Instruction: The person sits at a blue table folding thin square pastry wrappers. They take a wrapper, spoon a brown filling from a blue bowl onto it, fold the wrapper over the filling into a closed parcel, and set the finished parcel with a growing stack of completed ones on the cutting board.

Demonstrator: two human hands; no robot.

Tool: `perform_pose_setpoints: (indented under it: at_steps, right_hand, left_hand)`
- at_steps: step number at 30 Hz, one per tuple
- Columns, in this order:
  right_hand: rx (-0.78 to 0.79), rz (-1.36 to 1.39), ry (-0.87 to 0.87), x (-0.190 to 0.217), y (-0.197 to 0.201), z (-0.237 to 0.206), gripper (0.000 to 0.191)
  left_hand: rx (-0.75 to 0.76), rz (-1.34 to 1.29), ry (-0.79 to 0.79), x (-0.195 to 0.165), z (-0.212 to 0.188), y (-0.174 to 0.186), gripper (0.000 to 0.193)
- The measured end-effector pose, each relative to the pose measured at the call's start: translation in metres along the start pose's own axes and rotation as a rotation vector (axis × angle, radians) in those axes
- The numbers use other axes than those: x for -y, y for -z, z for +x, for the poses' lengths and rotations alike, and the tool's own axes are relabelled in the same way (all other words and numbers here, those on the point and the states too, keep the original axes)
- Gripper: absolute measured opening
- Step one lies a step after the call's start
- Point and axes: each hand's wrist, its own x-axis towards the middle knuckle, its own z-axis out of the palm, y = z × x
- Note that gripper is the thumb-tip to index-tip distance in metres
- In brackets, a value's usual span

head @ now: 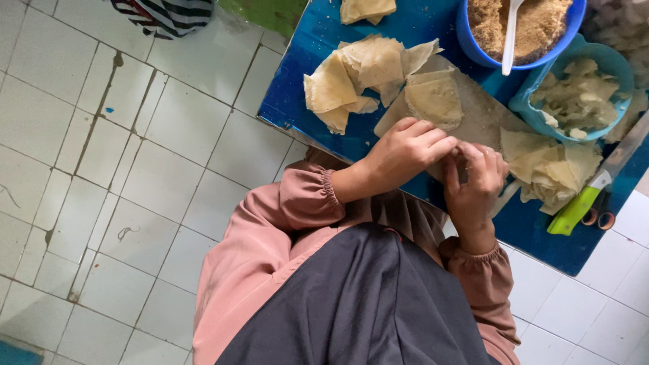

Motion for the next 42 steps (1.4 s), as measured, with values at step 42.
perform_pose_setpoints:
  at_steps: [42]
  right_hand:
    - [0.047, -0.214, 0.107, -0.032, 0.119, 0.106, 0.018]
  left_hand:
    - [-0.286, 0.216, 0.241, 0.045, 0.026, 0.023, 0.015]
